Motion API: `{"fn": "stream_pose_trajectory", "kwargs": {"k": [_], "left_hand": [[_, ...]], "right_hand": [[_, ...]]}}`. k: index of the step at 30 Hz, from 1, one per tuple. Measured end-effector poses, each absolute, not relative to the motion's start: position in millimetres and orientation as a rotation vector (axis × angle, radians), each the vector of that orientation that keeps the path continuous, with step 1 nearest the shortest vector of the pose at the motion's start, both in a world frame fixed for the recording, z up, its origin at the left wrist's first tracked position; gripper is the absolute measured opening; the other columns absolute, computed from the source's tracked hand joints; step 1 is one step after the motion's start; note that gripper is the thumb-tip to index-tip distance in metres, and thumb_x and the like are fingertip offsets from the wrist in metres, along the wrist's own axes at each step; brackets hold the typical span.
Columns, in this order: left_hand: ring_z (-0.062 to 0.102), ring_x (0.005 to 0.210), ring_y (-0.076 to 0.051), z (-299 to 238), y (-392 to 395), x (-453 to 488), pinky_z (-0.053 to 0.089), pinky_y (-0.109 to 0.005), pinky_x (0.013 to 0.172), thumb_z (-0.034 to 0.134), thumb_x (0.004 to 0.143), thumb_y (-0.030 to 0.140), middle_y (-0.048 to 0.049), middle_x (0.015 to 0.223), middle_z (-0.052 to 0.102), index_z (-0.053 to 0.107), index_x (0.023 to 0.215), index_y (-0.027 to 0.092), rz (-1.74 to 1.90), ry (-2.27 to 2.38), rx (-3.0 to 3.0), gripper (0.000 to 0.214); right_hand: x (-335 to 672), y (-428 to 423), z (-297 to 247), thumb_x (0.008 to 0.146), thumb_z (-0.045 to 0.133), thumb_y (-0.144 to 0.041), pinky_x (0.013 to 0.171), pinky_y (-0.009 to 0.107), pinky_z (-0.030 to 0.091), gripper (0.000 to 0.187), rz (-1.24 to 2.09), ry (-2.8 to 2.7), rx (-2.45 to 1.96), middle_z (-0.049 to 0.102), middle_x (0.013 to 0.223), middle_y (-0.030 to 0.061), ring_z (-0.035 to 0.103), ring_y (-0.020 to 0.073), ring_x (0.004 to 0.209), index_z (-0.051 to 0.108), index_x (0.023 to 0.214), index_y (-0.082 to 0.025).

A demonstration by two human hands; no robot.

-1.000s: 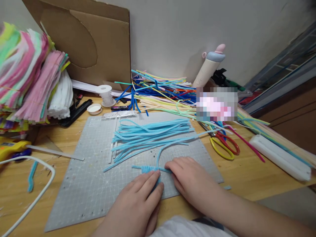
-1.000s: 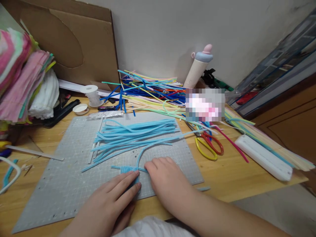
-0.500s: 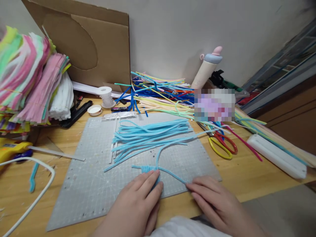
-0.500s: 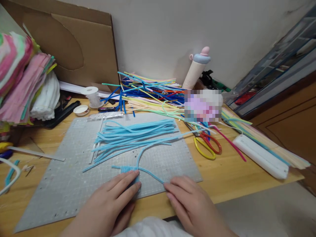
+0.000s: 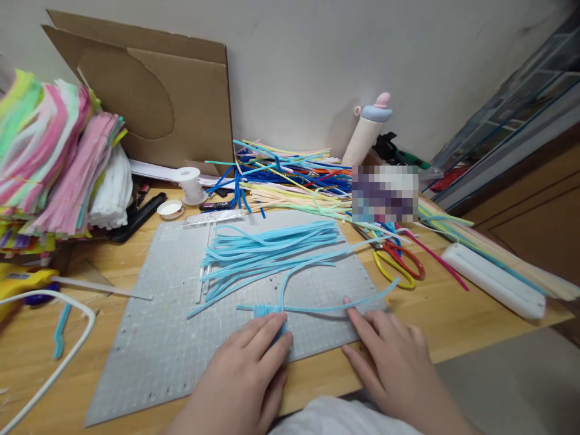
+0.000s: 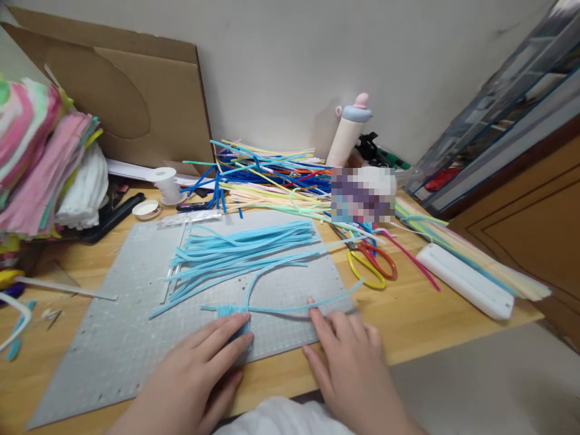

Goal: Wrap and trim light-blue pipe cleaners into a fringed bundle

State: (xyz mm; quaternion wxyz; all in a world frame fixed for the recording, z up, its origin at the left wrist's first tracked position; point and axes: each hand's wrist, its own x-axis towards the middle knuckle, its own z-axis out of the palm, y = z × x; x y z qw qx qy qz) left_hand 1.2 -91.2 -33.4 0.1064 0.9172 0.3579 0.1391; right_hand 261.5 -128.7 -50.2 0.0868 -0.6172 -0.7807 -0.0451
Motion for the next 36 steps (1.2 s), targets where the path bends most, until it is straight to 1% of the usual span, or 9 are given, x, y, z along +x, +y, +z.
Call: {"fn": "stream_pose_trajectory", "kwargs": {"k": [4,6,8,11,15,23,29,32,36], "left_hand": [[0.054,0.116,-0.025,-34.4,-90.6,1.1,0.050,-0.040,0.092,0.050,0.081,0.016,-0.0071,0.135,0.052,0.053,0.121,0.022,0.380,1.045,2.734,0.040],[0.054,0.116,-0.025,-34.5,-90.3,1.3,0.051,-0.040,0.091,0.050,0.080,0.015,-0.0073,0.134,0.052,0.053,0.120,0.021,0.361,1.042,2.745,0.040],[0.054,0.116,-0.025,-34.3,-90.0,1.6,0.051,-0.041,0.091,0.050,0.080,0.015,-0.0075,0.133,0.053,0.054,0.120,0.021,0.355,1.044,2.746,0.040],[0.054,0.116,-0.025,-34.0,-89.6,1.7,0.051,-0.041,0.091,0.050,0.079,0.015,-0.0083,0.132,0.054,0.053,0.121,0.020,0.367,1.030,2.749,0.041],[0.053,0.117,-0.026,-34.4,-89.0,1.3,0.050,-0.041,0.092,0.050,0.079,0.016,-0.0094,0.134,0.052,0.053,0.121,0.018,0.335,1.005,2.762,0.042],[0.053,0.117,-0.026,-37.7,-88.0,0.9,0.049,-0.041,0.092,0.050,0.079,0.016,-0.0098,0.133,0.052,0.053,0.120,0.019,0.351,1.000,2.731,0.042],[0.053,0.117,-0.027,-39.6,-89.1,0.0,0.050,-0.042,0.092,0.051,0.077,0.015,-0.0107,0.134,0.052,0.053,0.121,0.018,0.359,1.002,2.731,0.044],[0.053,0.116,-0.027,-40.2,-88.8,-0.3,0.050,-0.042,0.091,0.051,0.078,0.017,-0.0114,0.134,0.052,0.052,0.122,0.018,0.347,1.004,2.745,0.044],[0.055,0.114,-0.027,-39.0,-87.1,1.0,0.051,-0.042,0.090,0.051,0.078,0.016,-0.0123,0.131,0.054,0.052,0.122,0.017,0.336,0.994,2.760,0.044]], "right_hand": [[245.2,-112.4,-44.0,0.088,0.045,-0.026,0.087,0.043,0.037,0.050,0.118,-2.352,-1.616,0.054,0.120,0.0145,0.048,0.0270,0.109,0.037,0.137,-0.021],[233.7,-100.9,-39.7,0.090,0.042,-0.021,0.094,0.041,0.034,0.044,0.249,-2.398,-1.498,0.050,0.130,0.0113,0.044,0.0241,0.118,0.041,0.135,-0.023],[222.4,-87.9,-37.0,0.091,0.042,-0.020,0.096,0.040,0.033,0.041,0.366,-2.422,-1.459,0.050,0.133,0.0100,0.043,0.0226,0.120,0.044,0.132,-0.022],[210.7,-69.1,-36.2,0.089,0.050,-0.023,0.096,0.041,0.032,0.040,0.436,-2.429,-1.430,0.052,0.132,0.0097,0.045,0.0232,0.119,0.048,0.129,-0.022],[208.0,-51.5,-37.6,0.089,0.052,-0.026,0.094,0.040,0.033,0.038,0.457,-2.449,-1.339,0.055,0.128,0.0090,0.047,0.0221,0.116,0.051,0.126,-0.024],[218.8,-24.8,-45.0,0.089,0.054,-0.031,0.085,0.033,0.037,0.023,0.235,-2.571,-0.936,0.061,0.106,0.0040,0.051,0.0175,0.101,0.062,0.109,-0.027],[223.4,-11.9,-35.6,0.090,0.050,-0.018,0.089,0.035,0.038,0.017,-0.125,-2.757,-0.492,0.065,0.106,0.0035,0.052,0.0177,0.100,0.064,0.100,-0.018],[222.6,-9.8,-31.5,0.090,0.049,-0.019,0.091,0.035,0.040,0.016,-0.153,-2.801,-0.394,0.065,0.106,0.0032,0.054,0.0178,0.099,0.064,0.098,-0.017],[219.9,-6.6,-35.1,0.092,0.046,-0.019,0.095,0.037,0.038,0.019,-0.049,-2.786,-0.411,0.065,0.111,0.0040,0.052,0.0185,0.109,0.063,0.101,-0.019]]}}
